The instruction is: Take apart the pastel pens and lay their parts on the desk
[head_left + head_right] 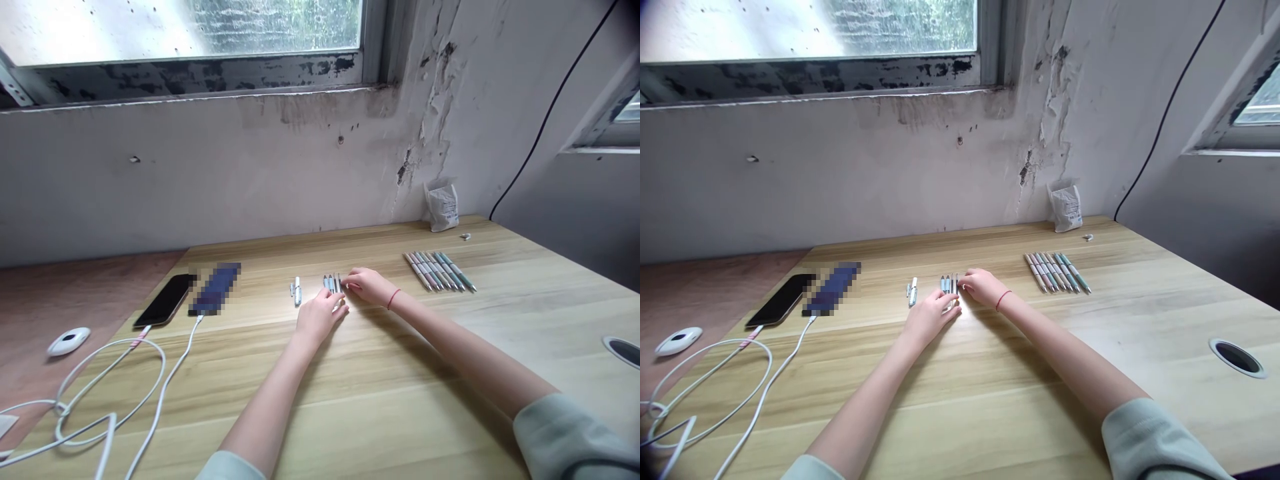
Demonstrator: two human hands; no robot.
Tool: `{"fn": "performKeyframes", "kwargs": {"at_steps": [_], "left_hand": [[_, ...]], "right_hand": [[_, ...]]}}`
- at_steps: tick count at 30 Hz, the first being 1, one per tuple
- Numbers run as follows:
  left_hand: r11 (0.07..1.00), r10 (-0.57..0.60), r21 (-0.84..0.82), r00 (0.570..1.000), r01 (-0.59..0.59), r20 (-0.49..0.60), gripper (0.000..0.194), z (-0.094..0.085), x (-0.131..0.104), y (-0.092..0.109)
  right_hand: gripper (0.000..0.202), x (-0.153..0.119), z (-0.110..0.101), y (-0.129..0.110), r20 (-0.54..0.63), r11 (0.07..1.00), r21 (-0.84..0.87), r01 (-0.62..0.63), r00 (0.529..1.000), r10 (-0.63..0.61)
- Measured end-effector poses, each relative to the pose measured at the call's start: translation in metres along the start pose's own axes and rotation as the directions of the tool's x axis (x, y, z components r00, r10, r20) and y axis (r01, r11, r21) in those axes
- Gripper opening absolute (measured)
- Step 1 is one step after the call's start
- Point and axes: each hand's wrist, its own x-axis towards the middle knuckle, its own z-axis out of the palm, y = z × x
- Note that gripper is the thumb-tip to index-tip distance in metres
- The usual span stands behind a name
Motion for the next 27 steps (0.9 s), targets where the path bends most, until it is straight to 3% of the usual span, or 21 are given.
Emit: {"fn": "performKeyframes", "kwargs": {"at_steps": [5,14,27], "left_hand": [[1.000,0.008,0.001,1.000,-0.008,-0.002,0.029,-0.002,-0.001,0.000],[0.994,-0.110,-0.017,0.994,0.109,-0.029,0.033,-0.005,0.001,-0.010],[0.995,-0.102,-0.016,0.995,0.102,-0.018,0.030,-0.005,0.003,-0.010]], "right_hand": [[0.024,0.002,0.004,-0.007,-0.015,1.000,-0.008,0.027,1.000,-0.027],[0.021,0.002,0.004,-0.015,-0.036,0.999,-0.021,0.040,0.999,-0.041],[0.018,0.005,0.007,-0.016,-0.057,1.000,-0.001,0.030,0.998,-0.030]]}}
